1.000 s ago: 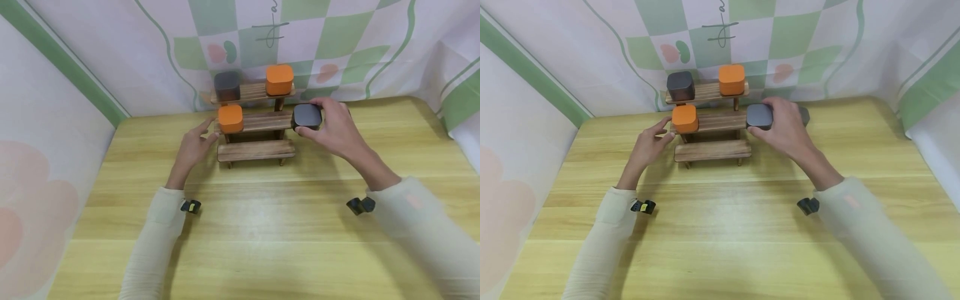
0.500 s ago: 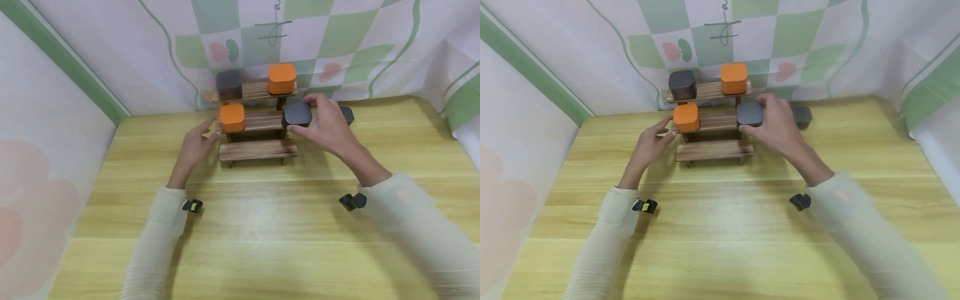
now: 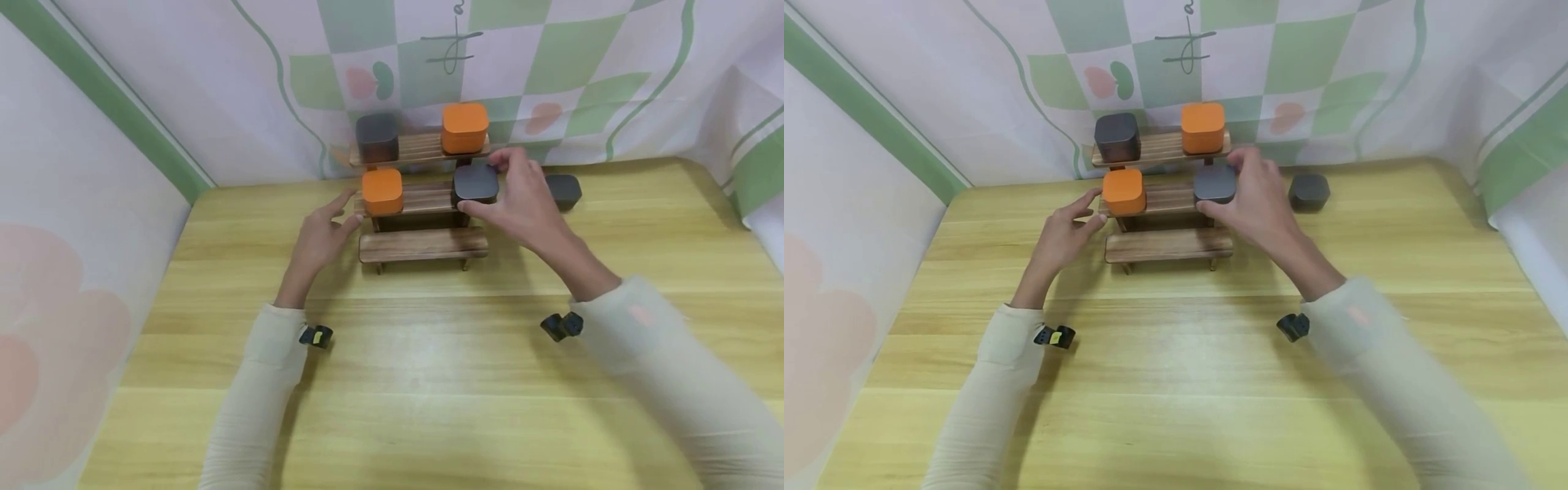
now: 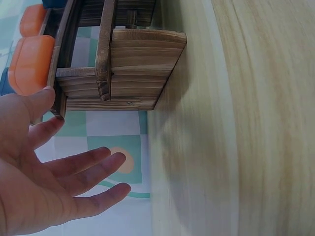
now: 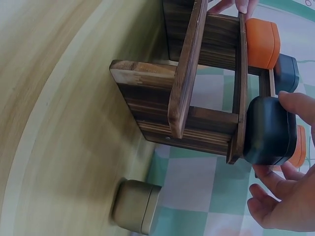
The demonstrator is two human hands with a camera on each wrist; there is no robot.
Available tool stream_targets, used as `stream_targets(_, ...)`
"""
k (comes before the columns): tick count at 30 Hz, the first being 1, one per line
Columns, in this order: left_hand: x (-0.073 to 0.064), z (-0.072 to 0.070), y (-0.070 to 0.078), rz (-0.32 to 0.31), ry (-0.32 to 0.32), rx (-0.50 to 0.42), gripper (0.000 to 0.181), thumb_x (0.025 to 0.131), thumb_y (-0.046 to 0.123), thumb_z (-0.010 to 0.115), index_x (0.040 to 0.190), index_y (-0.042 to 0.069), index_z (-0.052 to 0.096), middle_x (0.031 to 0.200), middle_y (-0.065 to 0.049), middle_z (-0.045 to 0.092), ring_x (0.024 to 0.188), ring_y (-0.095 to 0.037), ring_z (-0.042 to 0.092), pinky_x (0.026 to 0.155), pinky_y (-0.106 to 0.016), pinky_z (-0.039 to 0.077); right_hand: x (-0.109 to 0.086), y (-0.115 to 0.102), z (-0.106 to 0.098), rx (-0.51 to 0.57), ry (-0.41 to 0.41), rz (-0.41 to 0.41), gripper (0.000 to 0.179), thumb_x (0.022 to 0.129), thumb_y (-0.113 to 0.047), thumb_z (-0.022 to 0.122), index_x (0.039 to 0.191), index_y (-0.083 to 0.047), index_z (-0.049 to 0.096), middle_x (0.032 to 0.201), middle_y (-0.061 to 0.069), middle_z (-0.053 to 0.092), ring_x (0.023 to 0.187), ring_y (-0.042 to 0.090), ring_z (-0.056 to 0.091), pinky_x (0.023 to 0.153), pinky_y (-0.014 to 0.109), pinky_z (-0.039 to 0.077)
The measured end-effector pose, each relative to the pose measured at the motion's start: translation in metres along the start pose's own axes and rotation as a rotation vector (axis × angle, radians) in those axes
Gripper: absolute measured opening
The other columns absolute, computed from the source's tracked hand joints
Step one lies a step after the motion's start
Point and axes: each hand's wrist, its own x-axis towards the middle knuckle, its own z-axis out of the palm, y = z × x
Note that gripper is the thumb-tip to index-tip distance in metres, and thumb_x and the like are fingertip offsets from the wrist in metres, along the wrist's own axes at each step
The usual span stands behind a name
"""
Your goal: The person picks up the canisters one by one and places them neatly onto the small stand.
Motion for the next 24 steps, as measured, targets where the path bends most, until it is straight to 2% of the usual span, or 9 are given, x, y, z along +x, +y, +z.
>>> stream_targets(8,-0.0001,0.0022,0.001,0.007,0.01,-0.008,0.054,0.103,0.033,0.059,0.153,0.021,0.044,0.146,-0.021,0.049,0.095,-0.03,0.072,0.057,-0.035,0.053,0.0009,-0.0003,0.0043,0.011,0.027,0.017,0.079,0.082,-0.031,0.083,0.135,0.002,0.035,0.134,0.02,0.045,0.124,0.039,0.038,0.098,0.054,0.035)
stream_targets(15,-0.0009,0.0029,0.0023,0.014,0.015,-0.009,0.053,0.103,0.03,0.06,0.152,0.019,0.045,0.143,-0.023,0.051,0.073,-0.032,0.072,0.045,-0.028,0.042,0.0012,-0.0018,0.0063,0.017,0.048,0.018,0.078,0.081,-0.03,0.084,0.134,0.002,0.035,0.133,0.02,0.047,0.124,0.039,0.039,0.099,0.054,0.035)
stream_targets(20,-0.0009,0.0032,0.0031,0.017,0.017,-0.003,0.054,0.102,0.03,0.061,0.152,0.017,0.045,0.143,-0.024,0.051,0.082,-0.033,0.073,0.048,-0.029,0.046,0.0013,-0.0013,0.0083,0.027,0.063,0.007,0.077,0.081,-0.03,0.084,0.133,0.002,0.036,0.131,0.02,0.048,0.124,0.04,0.04,0.1,0.055,0.035)
stream_targets(24,0.0004,0.0043,0.0026,0.029,0.018,-0.001,0.054,0.102,0.028,0.061,0.152,0.015,0.045,0.141,-0.026,0.052,0.078,-0.033,0.073,0.047,-0.029,0.044,0.0012,-0.0005,0.0092,0.033,0.071,0.003,0.077,0.082,-0.031,0.084,0.133,0.003,0.036,0.131,0.02,0.048,0.124,0.04,0.04,0.1,0.056,0.035)
